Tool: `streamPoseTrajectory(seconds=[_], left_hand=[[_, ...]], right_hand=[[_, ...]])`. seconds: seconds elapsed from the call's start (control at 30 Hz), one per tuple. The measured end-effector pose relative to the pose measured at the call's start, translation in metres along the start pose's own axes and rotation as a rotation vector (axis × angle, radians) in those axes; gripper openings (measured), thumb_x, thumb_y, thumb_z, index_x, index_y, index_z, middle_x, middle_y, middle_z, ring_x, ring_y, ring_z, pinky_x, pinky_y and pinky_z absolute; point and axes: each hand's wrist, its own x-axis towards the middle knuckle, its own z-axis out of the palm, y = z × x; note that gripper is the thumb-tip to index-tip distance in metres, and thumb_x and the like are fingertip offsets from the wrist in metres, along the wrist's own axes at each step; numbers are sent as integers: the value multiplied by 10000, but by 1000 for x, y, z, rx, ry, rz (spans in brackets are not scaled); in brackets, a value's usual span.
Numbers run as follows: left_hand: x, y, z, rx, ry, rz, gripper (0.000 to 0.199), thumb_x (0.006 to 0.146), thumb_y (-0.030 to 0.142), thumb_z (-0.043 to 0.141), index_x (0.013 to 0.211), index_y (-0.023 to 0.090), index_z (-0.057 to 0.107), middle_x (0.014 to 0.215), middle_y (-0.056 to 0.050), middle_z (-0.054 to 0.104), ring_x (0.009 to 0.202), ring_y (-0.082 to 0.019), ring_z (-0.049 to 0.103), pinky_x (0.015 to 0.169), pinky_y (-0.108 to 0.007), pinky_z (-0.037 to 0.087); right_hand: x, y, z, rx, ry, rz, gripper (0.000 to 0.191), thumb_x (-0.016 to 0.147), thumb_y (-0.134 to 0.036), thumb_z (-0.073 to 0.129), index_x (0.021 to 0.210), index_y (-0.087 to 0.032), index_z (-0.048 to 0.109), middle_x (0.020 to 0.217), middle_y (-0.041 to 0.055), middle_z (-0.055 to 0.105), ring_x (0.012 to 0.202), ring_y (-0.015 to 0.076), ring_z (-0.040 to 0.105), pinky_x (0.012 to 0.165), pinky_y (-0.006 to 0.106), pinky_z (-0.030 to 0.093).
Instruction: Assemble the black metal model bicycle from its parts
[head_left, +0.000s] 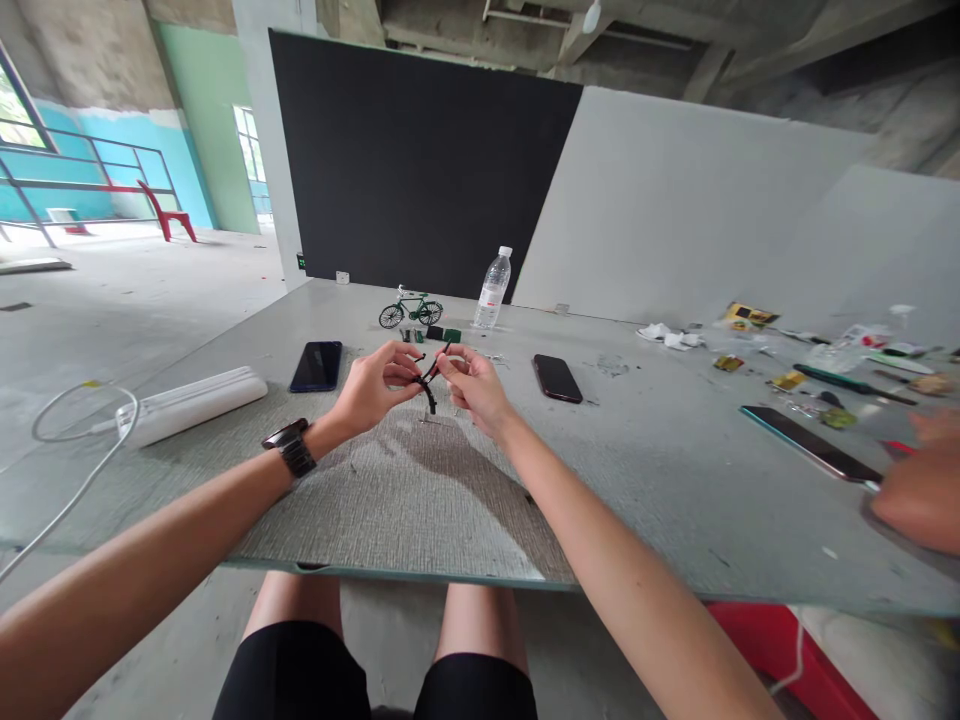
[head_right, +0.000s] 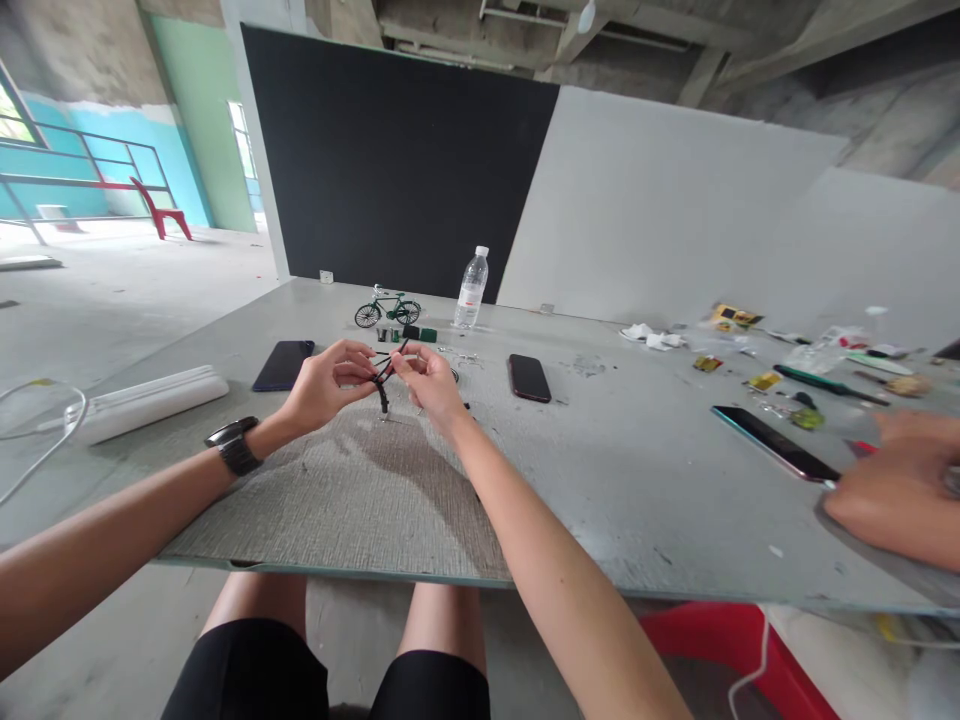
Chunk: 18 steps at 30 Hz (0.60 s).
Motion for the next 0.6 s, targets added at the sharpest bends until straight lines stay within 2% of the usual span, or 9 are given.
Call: streamPoseTrajectory(seconds=[0.2,0.33,0.43,0.53,0.6], left_hand=[[1,2,-3,93,-4,18,329,772,180,756,1067,188,610,913,-43,743,862,-189,749,851,-331,614],[0,1,-2,59,3,-62,325,780,212,755,1071,199,611,934,-42,748,757,-173,748,734,-292,627],[-1,2,-1,42,19,-110,398,748,209,785,1099,205,596,916,-35,743,647,-150,727,638,-257,615],[-1,1,0,5,23,-117,425,734,201,788,1106,195,584,923,-44,739,671,-146,723,660,-260,620],[0,-1,1,-14,10,-99,397,735,203,782,1081,186,588,955,-55,740,740,-150,726,723,-277,627]], right_hand=[[2,3,-3,-60,-25,-52,408,756,-583,772,932,-254,609,744,-60,586,427,35,180,379,230,140],[4,9,-4,-110,-25,-89,391,776,-586,750,950,-263,615,798,-44,627,418,37,205,369,235,159],[4,10,-4,-116,-25,-98,386,786,-584,743,960,-263,617,817,-32,642,420,42,229,367,233,173],[5,11,-5,-146,-15,-107,391,793,-594,728,967,-260,622,824,-18,650,429,48,277,378,228,206],[5,12,-5,-187,-12,-129,390,799,-596,717,968,-255,632,842,-2,659,471,66,376,407,223,259]])
